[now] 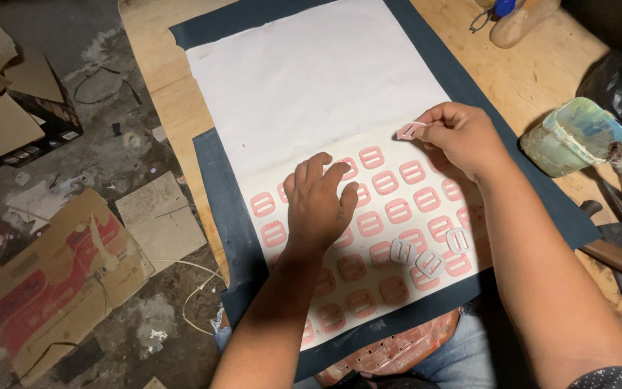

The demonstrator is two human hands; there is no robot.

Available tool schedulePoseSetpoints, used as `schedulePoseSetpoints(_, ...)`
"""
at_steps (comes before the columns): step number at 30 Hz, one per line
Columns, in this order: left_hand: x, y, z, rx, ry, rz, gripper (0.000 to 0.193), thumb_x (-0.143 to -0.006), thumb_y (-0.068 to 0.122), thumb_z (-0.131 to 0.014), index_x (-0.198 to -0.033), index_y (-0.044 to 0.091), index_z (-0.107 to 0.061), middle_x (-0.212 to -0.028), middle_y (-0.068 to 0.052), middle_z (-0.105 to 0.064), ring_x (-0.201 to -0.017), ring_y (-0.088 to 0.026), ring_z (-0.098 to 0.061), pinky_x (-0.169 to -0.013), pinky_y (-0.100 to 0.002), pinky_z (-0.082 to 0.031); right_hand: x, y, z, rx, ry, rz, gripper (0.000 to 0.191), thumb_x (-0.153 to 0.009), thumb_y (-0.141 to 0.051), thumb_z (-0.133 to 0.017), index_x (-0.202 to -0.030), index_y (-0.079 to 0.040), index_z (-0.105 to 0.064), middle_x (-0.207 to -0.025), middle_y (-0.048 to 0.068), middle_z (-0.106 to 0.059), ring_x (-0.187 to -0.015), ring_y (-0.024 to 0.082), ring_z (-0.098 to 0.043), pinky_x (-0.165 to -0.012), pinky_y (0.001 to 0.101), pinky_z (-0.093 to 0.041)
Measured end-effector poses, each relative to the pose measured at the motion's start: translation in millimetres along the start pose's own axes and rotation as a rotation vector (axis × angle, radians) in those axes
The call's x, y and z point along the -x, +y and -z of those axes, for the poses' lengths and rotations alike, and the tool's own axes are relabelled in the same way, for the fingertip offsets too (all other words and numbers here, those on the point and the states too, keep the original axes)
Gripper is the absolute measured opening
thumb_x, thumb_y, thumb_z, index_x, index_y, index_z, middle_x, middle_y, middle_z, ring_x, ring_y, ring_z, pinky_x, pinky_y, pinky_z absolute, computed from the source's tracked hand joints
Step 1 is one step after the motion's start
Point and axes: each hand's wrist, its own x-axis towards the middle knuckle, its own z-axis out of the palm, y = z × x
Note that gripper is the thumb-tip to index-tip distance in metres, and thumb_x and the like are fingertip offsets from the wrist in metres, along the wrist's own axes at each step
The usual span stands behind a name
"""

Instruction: The person applies a yellowish adhesive to small white plastic clips using a brush and places them onto a sheet with pink outlines. The person repeats this process for several clips, arranging them in rows on the sheet.

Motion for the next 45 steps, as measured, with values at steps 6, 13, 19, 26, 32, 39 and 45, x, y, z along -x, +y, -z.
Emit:
schedulePoseSetpoints(6,0,-1,0,-0.016,0.010,-0.013,0.031,-0.087,0.021,-0.070,-0.113,0.006,-0.072,-0.127,-0.015,-0.058,-0.120,-0.031,-0.053,-0.105,-0.048,-0.034,1,-4,0,0.011,-0.004,-0.027,0.026,-0.092,-0.004,-0.068,-0.118,-0.007,-0.069,-0.084,0.003,-0.067,-0.067,0.009,-0.062,-0.060,0.0240,-0.052)
schedulePoseSetpoints(13,1,-1,-2,-0.019,0.000,-0.012,0.032,-0.087,0.022,-0.070,-0.114,0.006,-0.072,-0.127,-0.016,-0.058,-0.120,-0.031,-0.052,-0.105,-0.048,-0.034,5,0,-7,-0.105,0.000,-0.054,0.015,-0.098,-0.011,-0.063,-0.110,-0.002,-0.065,-0.088,0.003,-0.069,-0.071,0.010,-0.067,-0.063,0.0268,-0.057)
schedulePoseSetpoints(19,1,-1,-1,-0.019,0.007,-0.018,0.032,-0.087,0.023,-0.070,-0.114,0.006,-0.072,-0.127,-0.015,-0.057,-0.120,-0.031,-0.052,-0.105,-0.048,-0.034,8,-7,-5,0.061,0.025,-0.050,0.010,-0.094,-0.013,-0.071,-0.101,-0.005,-0.070,-0.088,0.001,-0.068,-0.069,0.009,-0.059,-0.059,0.0249,-0.052)
schedulePoseSetpoints(26,0,0,-1,-0.017,0.002,-0.012,0.032,-0.087,0.023,-0.070,-0.114,0.006,-0.072,-0.127,-0.015,-0.057,-0.120,-0.031,-0.052,-0.104,-0.048,-0.034,-5,-4,-5,0.205,0.011,-0.100,0.022,-0.085,-0.005,-0.077,-0.105,0.000,-0.070,-0.081,0.005,-0.067,-0.066,0.010,-0.061,-0.055,0.0259,-0.049)
schedulePoseSetpoints(32,1,0,0,-0.024,0.001,-0.013,0.031,-0.087,0.022,-0.070,-0.114,0.006,-0.072,-0.128,-0.015,-0.057,-0.120,-0.031,-0.052,-0.104,-0.048,-0.034,-10,-5,-8,0.304,-0.003,-0.089,0.037,-0.081,-0.002,-0.080,-0.112,0.004,-0.061,-0.079,0.008,-0.067,-0.063,0.013,-0.061,-0.051,0.0282,-0.047)
schedulePoseSetpoints(39,0,0,-1,-0.031,-0.007,-0.006,0.032,-0.088,0.022,-0.070,-0.115,0.006,-0.071,-0.128,-0.015,-0.057,-0.120,-0.030,-0.051,-0.105,-0.048,-0.034,-9,-4,-11,0.311,0.018,-0.100,0.033,-0.081,-0.005,-0.082,-0.105,0.003,-0.061,-0.076,0.008,-0.066,-0.060,0.013,-0.060,-0.050,0.0287,-0.046)
schedulePoseSetpoints(45,0,0,-1,-0.027,-0.004,-0.004,0.031,-0.088,0.022,-0.070,-0.115,0.006,-0.071,-0.128,-0.014,-0.057,-0.121,-0.030,-0.052,-0.106,-0.048,-0.034,-7,-2,-12,0.323,0.029,-0.072,0.031,-0.080,-0.007,-0.083,-0.101,0.002,-0.062,-0.076,0.007,-0.066,-0.061,0.013,-0.060,-0.053,0.0285,-0.047)
